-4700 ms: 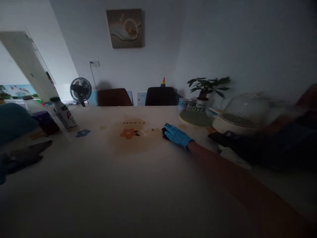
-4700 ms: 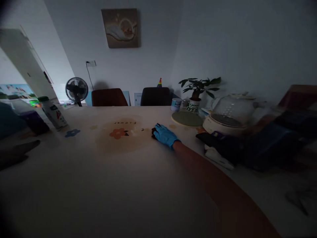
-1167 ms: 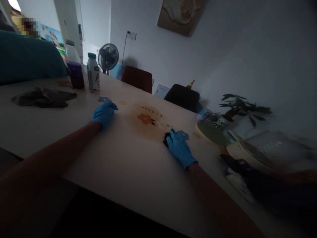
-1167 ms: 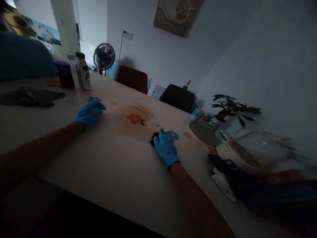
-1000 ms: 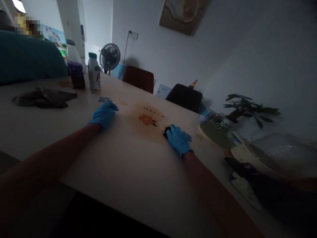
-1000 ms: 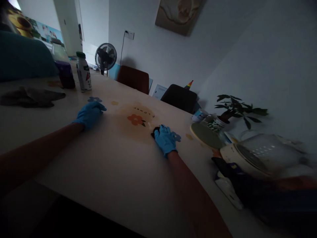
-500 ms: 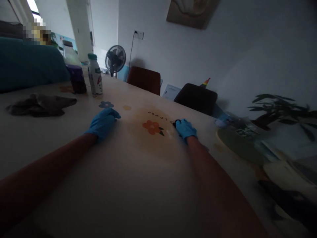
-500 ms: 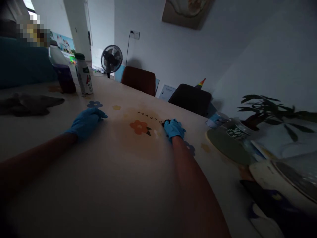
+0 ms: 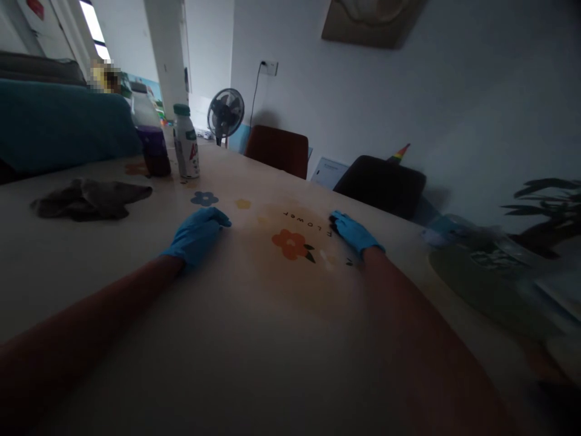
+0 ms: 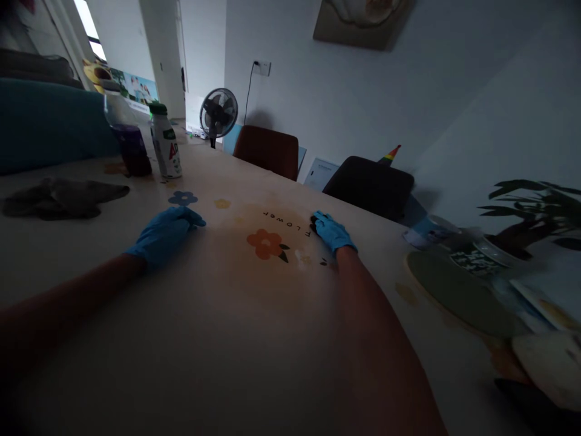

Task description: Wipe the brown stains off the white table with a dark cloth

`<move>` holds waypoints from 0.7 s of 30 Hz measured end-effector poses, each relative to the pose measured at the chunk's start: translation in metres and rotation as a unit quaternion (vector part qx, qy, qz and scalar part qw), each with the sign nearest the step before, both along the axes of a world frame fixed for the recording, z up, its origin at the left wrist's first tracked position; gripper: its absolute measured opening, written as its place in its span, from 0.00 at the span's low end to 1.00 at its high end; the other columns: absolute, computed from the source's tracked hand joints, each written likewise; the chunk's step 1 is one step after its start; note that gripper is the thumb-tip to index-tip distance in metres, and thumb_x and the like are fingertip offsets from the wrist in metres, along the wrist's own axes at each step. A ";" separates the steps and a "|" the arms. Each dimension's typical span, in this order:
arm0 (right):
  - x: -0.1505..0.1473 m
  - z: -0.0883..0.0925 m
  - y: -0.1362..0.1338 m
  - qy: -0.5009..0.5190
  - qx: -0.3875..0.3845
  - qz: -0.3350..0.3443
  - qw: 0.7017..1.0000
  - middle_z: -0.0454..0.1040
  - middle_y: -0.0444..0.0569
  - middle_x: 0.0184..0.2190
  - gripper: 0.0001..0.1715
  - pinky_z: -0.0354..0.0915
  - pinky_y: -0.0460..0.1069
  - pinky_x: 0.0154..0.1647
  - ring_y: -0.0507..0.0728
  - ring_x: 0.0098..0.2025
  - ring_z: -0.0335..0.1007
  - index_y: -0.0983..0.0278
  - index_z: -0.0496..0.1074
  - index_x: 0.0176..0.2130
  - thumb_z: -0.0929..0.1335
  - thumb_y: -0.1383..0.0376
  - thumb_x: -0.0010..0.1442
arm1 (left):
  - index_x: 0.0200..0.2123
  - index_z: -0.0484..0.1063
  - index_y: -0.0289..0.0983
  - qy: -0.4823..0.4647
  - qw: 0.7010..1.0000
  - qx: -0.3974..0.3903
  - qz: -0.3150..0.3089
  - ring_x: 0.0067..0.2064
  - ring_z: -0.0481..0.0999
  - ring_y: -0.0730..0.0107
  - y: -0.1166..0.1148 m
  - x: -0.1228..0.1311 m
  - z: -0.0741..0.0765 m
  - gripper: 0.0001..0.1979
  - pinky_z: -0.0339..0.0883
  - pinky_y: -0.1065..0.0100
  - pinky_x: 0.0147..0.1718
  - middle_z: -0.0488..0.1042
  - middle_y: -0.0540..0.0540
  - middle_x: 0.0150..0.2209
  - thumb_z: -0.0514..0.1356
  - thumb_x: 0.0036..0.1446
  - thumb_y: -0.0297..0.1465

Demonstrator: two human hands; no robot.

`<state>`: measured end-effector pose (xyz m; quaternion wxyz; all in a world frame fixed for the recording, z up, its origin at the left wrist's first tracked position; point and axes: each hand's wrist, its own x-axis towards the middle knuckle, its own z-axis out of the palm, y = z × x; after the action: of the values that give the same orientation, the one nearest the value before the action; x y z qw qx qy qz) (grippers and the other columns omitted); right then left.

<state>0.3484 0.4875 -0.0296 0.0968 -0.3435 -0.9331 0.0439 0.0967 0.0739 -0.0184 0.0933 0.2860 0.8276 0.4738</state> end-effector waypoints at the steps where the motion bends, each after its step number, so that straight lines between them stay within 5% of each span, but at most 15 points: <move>1: 0.004 0.000 -0.003 -0.007 -0.013 0.007 1.000 0.71 0.59 0.84 0.34 0.65 0.69 0.87 0.69 0.86 0.68 0.62 0.78 0.80 0.64 0.61 0.83 | 0.35 0.87 0.45 0.002 1.000 -0.001 -0.004 0.60 0.86 0.44 0.000 -0.001 -0.001 0.15 0.78 0.46 0.70 0.90 0.46 0.50 0.60 0.55 0.23; 8: 0.048 0.006 -0.044 -0.029 -0.054 0.047 0.997 0.64 0.48 0.88 0.39 0.50 0.65 0.94 0.63 0.91 0.57 0.59 0.73 0.84 0.61 0.65 0.83 | 0.40 0.89 0.41 -0.003 1.000 -0.010 -0.012 0.61 0.86 0.47 0.000 -0.004 0.002 0.17 0.77 0.48 0.72 0.91 0.44 0.54 0.60 0.58 0.21; 17: 0.129 0.009 -0.135 -0.030 -0.084 0.102 0.991 0.63 0.44 0.89 0.40 0.47 0.70 0.95 0.64 0.93 0.52 0.52 0.70 0.87 0.63 0.56 0.84 | 0.41 0.87 0.35 -0.022 0.999 0.001 -0.025 0.60 0.86 0.50 0.003 -0.002 0.006 0.18 0.77 0.49 0.72 0.90 0.39 0.55 0.58 0.58 0.17; 21: 0.160 0.010 -0.178 -0.035 -0.105 0.124 0.986 0.60 0.47 0.90 0.42 0.47 0.72 0.94 0.66 0.94 0.46 0.57 0.67 0.88 0.62 0.52 0.84 | 0.41 0.87 0.35 -0.025 0.999 0.005 -0.020 0.62 0.85 0.51 0.002 0.000 0.008 0.18 0.76 0.50 0.73 0.90 0.40 0.56 0.58 0.59 0.17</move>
<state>0.5087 0.3100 -0.0196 0.0219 -0.2344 -0.9616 0.1411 0.0971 0.0760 -0.0104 0.1221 0.2910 0.8170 0.4826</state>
